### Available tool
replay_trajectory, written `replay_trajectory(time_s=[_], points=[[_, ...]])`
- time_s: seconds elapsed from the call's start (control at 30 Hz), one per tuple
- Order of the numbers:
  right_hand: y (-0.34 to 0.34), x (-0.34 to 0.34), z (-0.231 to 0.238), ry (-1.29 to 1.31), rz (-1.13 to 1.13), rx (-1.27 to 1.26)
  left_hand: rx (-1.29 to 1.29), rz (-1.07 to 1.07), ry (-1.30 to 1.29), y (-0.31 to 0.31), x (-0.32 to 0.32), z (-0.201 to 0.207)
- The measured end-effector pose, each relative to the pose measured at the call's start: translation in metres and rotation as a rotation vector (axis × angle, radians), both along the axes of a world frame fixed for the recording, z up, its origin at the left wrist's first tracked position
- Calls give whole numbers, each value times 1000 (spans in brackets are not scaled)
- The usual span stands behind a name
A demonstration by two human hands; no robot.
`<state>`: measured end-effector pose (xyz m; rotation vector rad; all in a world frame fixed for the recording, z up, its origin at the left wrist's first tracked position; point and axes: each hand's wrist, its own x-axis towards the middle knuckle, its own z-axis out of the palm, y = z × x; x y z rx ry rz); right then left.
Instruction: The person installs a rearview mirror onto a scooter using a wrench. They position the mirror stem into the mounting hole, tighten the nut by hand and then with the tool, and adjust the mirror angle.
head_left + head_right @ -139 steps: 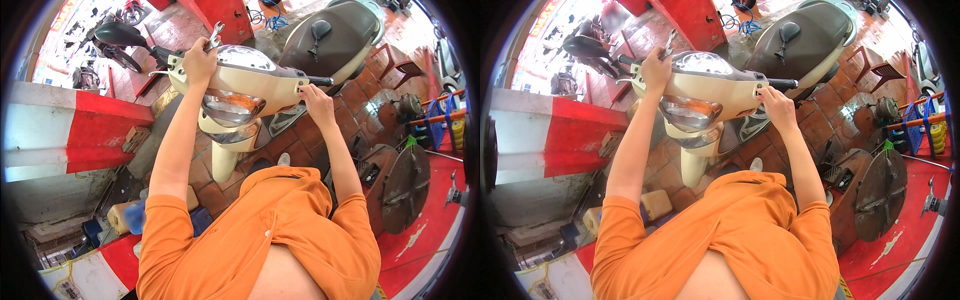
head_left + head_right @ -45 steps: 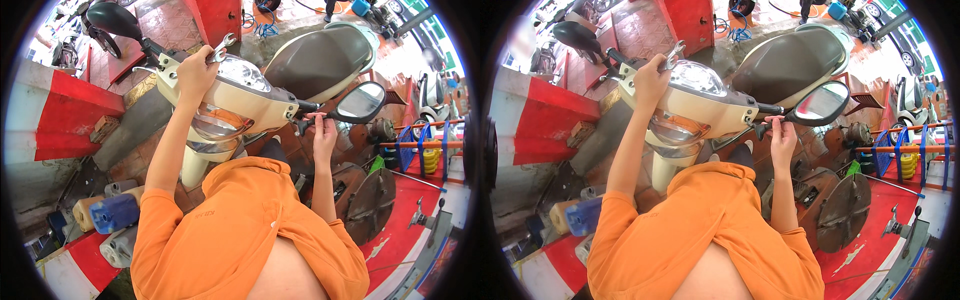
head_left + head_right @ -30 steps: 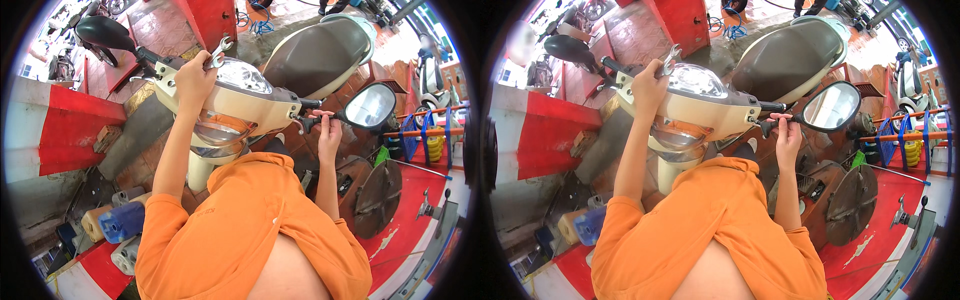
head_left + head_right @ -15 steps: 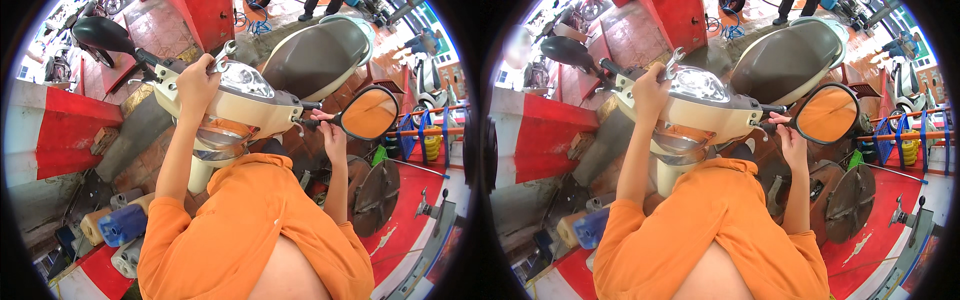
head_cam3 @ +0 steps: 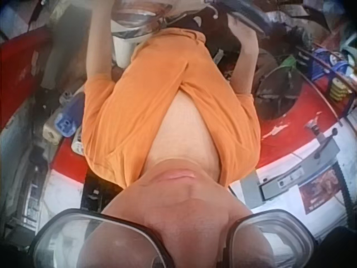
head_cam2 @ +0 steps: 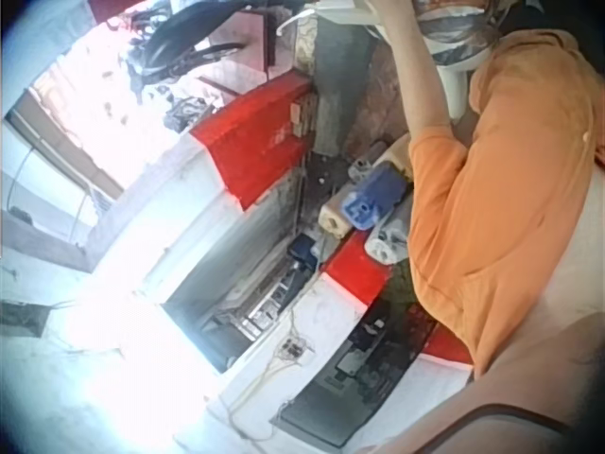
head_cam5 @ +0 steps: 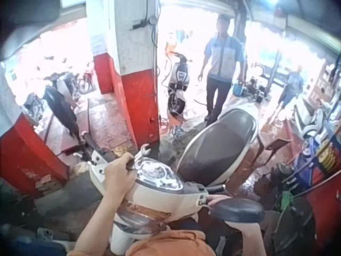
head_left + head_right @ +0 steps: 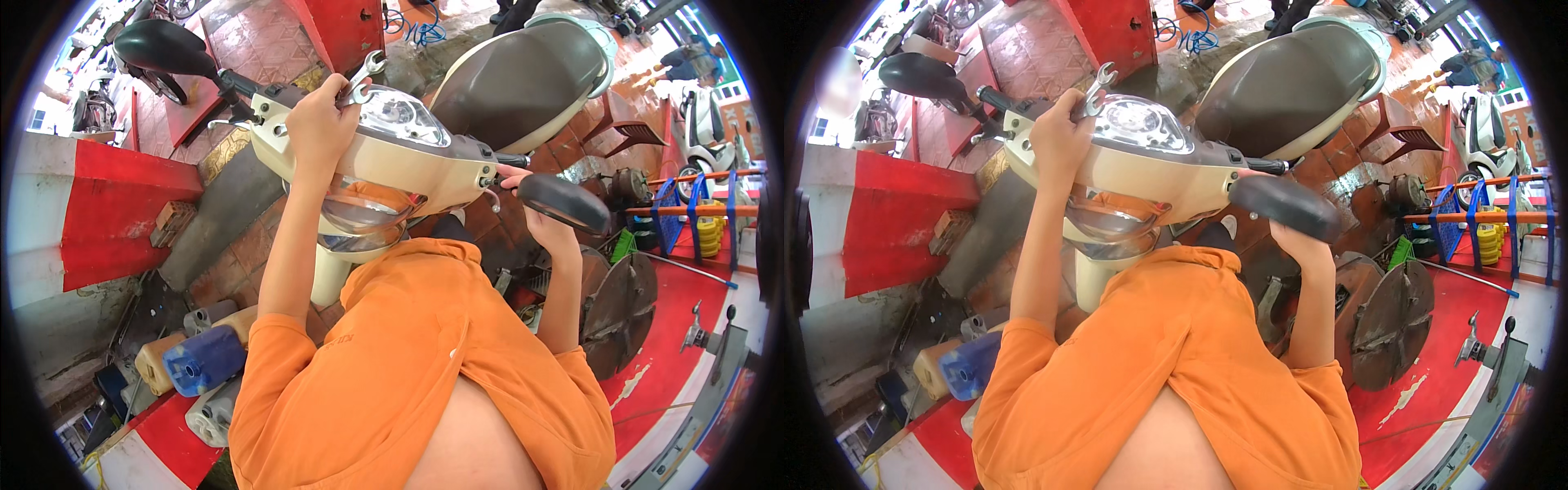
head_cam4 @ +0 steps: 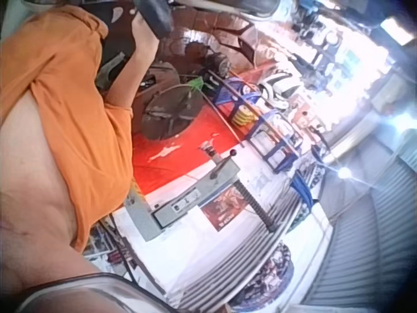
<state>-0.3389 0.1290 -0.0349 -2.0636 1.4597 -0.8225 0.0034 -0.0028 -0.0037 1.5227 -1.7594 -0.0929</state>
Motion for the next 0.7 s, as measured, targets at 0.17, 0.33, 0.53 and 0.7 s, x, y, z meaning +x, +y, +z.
replay_trajectory(time_s=[0.17,0.33,0.53,0.7], points=[[2,13,12,-469,97,155,-15,13,-5,4,2,0],[22,32,-8,-137,56,-316,-24,21,-20,4,-2,-2],[21,32,0,-89,11,-330,-26,43,-41,5,1,-3],[10,23,-13,-610,-166,106,-42,32,-22,4,0,-4]])
